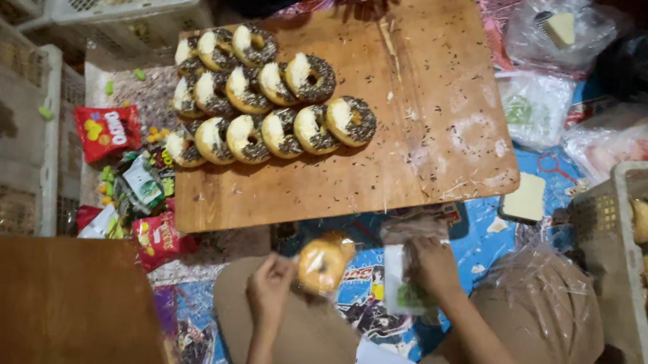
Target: The person sits on the floor and individually places doughnuts into clear plastic bags, then sets the filled bags into a nearby crate. A second person also packages doughnuts in the background.
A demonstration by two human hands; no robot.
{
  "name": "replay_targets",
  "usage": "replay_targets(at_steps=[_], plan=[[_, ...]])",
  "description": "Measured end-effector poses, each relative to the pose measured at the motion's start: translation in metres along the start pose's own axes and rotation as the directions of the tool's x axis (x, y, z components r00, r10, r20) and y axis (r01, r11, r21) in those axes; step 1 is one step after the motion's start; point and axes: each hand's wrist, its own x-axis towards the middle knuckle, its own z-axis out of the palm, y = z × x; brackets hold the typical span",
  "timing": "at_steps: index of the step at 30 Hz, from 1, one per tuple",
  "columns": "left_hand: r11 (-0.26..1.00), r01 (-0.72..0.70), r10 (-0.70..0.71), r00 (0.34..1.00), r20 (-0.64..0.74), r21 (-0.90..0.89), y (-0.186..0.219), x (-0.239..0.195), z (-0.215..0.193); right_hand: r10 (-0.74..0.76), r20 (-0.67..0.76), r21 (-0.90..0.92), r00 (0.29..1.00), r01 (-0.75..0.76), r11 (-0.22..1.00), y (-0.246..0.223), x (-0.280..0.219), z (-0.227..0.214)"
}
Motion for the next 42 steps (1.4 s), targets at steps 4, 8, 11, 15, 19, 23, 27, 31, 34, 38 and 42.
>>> replay_targets(at_steps=[4, 8, 11, 15, 19, 23, 27, 31, 34, 38, 42], plan=[[0.951, -0.129, 0.096, 0.987, 0.129, 0.28, 0.033, 0.037, 0.04, -0.023, 0.307, -0.202, 0.951, 0.088, 0.975, 0.012, 0.021, -0.006], [0.869, -0.268, 0.326, 0.942, -0.075, 0.417, 0.062, 0.01, 0.058, -0.051, 0.417, -0.157, 0.908, 0.127, 0.979, -0.015, 0.015, -0.021], [0.936, -0.351, 0.349, 0.935, 0.062, 0.031, 0.098, -0.03, 0.091, -0.101, 0.405, -0.202, 0.909, 0.197, 0.959, -0.035, -0.014, -0.056], [0.974, 0.051, 0.086, 0.815, 0.573, -0.22, 0.139, -0.074, 0.13, 0.023, 0.34, -0.307, 0.94, 0.087, 0.948, -0.059, -0.054, -0.094], [0.667, -0.653, 0.739, 0.52, 0.428, -0.358, 0.146, -0.111, 0.137, -0.028, 0.057, -0.11, 0.998, 0.034, 0.993, -0.061, -0.057, -0.131], [0.586, 0.024, 0.25, 0.946, 0.209, -0.81, 0.111, -0.095, 0.115, 0.048, 0.176, 0.486, 0.983, -0.129, 0.864, -0.117, -0.019, -0.157], [0.017, 0.256, -0.247, 0.938, 0.244, -0.967, 0.057, -0.014, 0.06, -0.387, 0.393, 0.758, 0.834, -0.055, 0.65, -0.191, 0.057, -0.167], [-0.073, -0.076, -0.3, 0.953, -0.051, -0.994, 0.032, 0.025, 0.007, 0.319, -0.241, 0.395, 0.917, -0.207, 0.895, -0.182, 0.181, -0.147], [-0.169, 0.035, -0.298, 0.951, 0.085, -0.985, 0.047, 0.019, 0.002, 0.248, -0.524, 0.179, 0.815, -0.179, 0.967, -0.169, 0.239, -0.112], [-0.245, 0.099, -0.279, 0.945, 0.168, -0.964, 0.051, 0.004, 0.004, 0.212, -0.423, 0.195, 0.881, -0.14, 0.971, -0.128, 0.227, -0.105], [-0.326, 0.105, -0.308, 0.928, 0.21, -0.939, 0.02, 0.0, -0.013, 0.071, -0.217, 0.434, 0.974, 0.031, 0.9, -0.064, 0.17, -0.151]])
